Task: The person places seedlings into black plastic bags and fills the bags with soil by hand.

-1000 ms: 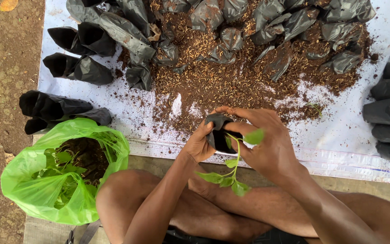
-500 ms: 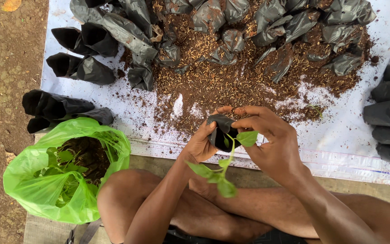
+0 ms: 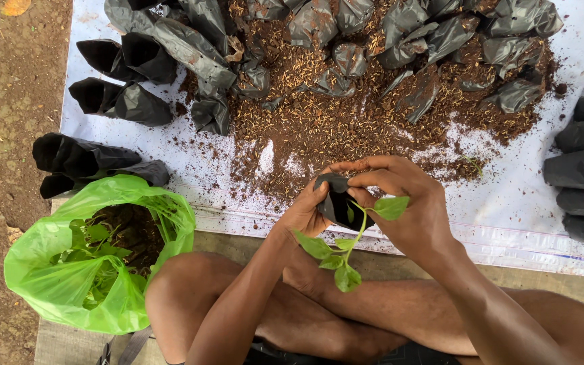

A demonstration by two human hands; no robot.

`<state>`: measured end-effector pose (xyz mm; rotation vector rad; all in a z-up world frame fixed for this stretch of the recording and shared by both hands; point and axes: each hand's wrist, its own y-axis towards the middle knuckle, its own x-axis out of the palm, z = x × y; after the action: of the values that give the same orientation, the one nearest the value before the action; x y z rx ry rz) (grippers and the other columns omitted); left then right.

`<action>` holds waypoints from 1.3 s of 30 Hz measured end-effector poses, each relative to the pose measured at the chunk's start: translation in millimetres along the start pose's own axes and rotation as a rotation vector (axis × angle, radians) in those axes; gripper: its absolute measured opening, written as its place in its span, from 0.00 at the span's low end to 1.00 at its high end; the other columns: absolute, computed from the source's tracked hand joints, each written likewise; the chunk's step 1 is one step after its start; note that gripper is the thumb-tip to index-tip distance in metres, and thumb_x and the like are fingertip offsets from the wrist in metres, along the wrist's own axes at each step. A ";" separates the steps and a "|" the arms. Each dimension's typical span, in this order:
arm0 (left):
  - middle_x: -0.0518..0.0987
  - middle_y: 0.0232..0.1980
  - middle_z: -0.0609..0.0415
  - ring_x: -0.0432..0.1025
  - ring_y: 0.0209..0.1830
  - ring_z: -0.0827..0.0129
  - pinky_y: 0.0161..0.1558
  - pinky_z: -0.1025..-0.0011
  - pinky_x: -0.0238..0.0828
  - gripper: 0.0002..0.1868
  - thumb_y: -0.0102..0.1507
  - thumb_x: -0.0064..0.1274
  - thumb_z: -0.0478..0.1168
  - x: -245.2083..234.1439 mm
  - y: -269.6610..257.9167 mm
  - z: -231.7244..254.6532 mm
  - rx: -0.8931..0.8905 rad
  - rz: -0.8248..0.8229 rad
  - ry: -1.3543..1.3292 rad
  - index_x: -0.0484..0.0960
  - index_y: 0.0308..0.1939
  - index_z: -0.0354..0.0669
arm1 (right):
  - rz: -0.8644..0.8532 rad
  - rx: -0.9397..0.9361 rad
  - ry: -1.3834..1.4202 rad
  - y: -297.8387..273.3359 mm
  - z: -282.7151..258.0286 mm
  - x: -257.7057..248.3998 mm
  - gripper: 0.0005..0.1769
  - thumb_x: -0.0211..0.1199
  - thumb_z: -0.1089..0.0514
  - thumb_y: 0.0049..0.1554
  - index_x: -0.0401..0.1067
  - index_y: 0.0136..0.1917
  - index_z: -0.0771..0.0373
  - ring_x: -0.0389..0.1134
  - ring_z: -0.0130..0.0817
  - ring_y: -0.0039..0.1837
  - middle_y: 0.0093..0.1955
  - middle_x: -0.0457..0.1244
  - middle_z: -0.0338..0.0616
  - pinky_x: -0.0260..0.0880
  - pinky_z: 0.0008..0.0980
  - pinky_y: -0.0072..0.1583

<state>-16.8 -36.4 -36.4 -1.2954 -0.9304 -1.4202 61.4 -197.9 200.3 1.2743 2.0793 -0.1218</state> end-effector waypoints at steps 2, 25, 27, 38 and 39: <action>0.87 0.64 0.30 0.88 0.58 0.49 0.54 0.58 0.94 0.41 0.77 0.58 0.45 7.6 1.0 5.0 -0.013 -0.009 0.016 0.56 0.86 0.29 | 0.036 -0.012 0.055 -0.7 7.1 3.8 0.04 0.80 0.62 0.61 0.89 0.51 0.57 0.80 0.57 0.62 0.56 0.77 0.54 0.81 0.49 0.61; 0.84 0.69 0.27 0.85 0.62 0.42 0.55 0.49 0.93 0.43 0.79 0.57 0.53 35.4 4.9 20.6 0.050 -0.033 -0.060 0.56 0.88 0.30 | 0.148 0.084 0.206 4.1 20.1 -4.5 0.07 0.77 0.65 0.66 0.84 0.57 0.68 0.74 0.39 0.45 0.56 0.75 0.55 0.77 0.40 0.50; 0.83 0.70 0.27 0.85 0.62 0.41 0.57 0.48 0.92 0.44 0.78 0.56 0.54 39.5 7.1 27.1 0.075 -0.045 -0.061 0.55 0.88 0.31 | 0.075 0.120 0.067 5.5 29.8 -8.6 0.09 0.81 0.61 0.65 0.86 0.57 0.64 0.78 0.42 0.43 0.50 0.77 0.48 0.80 0.37 0.47; 0.82 0.74 0.31 0.82 0.68 0.48 0.75 0.51 0.79 0.38 0.77 0.56 0.52 83.0 3.7 67.3 0.328 0.385 -0.155 0.71 0.86 0.34 | 0.135 0.216 -0.076 -14.7 177.8 130.9 0.30 0.72 0.60 0.71 0.68 0.81 0.68 0.60 0.64 0.85 0.81 0.62 0.61 0.56 0.68 0.84; 0.82 0.75 0.30 0.80 0.72 0.46 0.79 0.48 0.75 0.33 0.79 0.55 0.48 82.5 4.6 65.3 0.337 0.488 -0.236 0.74 0.84 0.30 | 0.183 0.048 -0.111 -19.1 206.2 153.6 0.35 0.74 0.58 0.72 0.63 0.86 0.64 0.57 0.62 0.87 0.82 0.60 0.54 0.58 0.67 0.82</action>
<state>6.5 12.0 54.2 -1.3311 -0.8831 -0.7123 105.8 -176.9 -52.8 1.4466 1.8672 -0.1576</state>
